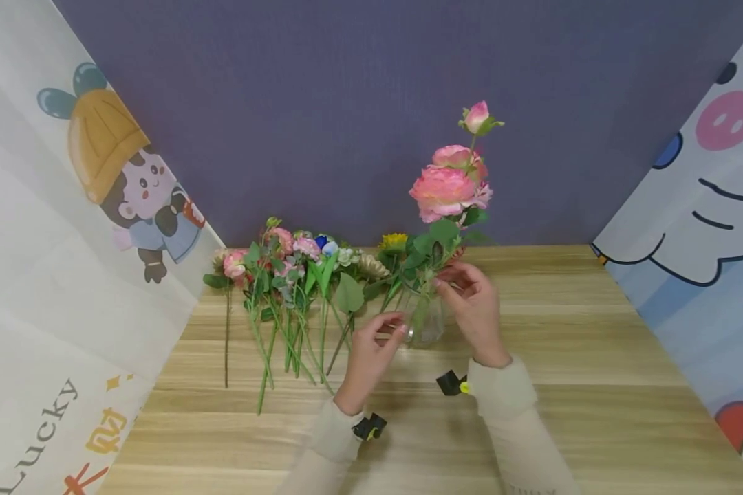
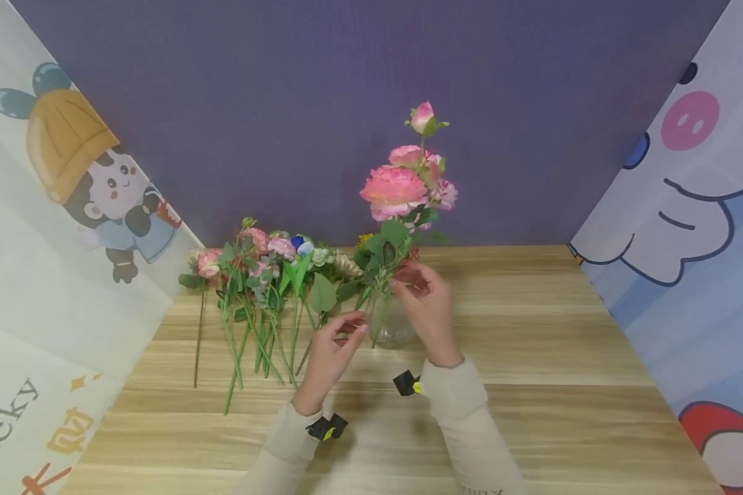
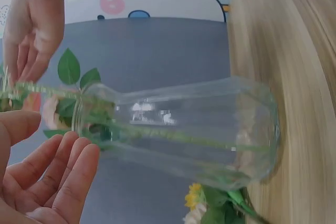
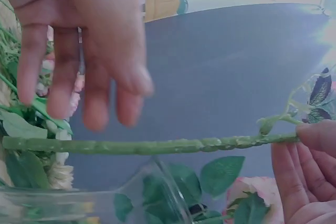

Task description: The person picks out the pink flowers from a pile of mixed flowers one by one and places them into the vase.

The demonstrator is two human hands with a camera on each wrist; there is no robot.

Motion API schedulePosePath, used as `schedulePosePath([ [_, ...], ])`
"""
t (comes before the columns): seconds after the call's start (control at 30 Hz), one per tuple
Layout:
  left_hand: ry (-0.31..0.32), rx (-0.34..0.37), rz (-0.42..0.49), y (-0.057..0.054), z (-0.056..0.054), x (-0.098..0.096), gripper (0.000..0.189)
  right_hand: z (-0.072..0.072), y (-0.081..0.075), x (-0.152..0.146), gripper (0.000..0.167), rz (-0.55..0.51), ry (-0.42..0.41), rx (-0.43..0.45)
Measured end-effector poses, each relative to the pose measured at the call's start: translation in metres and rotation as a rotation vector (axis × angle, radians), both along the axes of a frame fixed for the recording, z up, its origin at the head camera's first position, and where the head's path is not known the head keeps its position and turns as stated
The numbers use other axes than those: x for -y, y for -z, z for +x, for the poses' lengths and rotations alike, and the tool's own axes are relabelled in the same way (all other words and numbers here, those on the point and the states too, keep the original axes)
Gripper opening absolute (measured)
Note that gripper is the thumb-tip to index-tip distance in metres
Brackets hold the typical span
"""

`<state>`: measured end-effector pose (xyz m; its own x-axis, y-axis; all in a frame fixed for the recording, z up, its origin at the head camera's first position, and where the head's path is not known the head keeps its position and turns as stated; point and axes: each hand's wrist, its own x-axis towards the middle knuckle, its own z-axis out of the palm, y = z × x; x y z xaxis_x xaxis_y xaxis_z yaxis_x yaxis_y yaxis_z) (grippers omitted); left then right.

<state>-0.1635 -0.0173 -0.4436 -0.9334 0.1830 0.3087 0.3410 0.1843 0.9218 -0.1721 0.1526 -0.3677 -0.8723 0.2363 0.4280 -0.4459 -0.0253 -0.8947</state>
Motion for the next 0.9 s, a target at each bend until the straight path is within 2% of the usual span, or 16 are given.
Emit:
schedulePosePath([
  [0.17, -0.057, -0.040, -0.038, 0.003, -0.006, 0.012, 0.023, 0.000, -0.006, -0.007, 0.031, -0.063, 0.044, -0.025],
  [0.47, -0.131, -0.001, -0.036, 0.010, -0.013, 0.039, 0.025, -0.002, -0.013, -0.021, 0.029, -0.172, 0.102, -0.028],
  [0.67, -0.174, 0.007, -0.043, 0.015, -0.016, 0.058, 0.025, -0.006, -0.019, -0.030, 0.031, -0.210, 0.185, -0.038],
  [0.9, -0.272, 0.015, -0.097, 0.020, -0.018, 0.077, 0.023, -0.012, -0.025, -0.038, 0.026, -0.293, 0.210, -0.104],
])
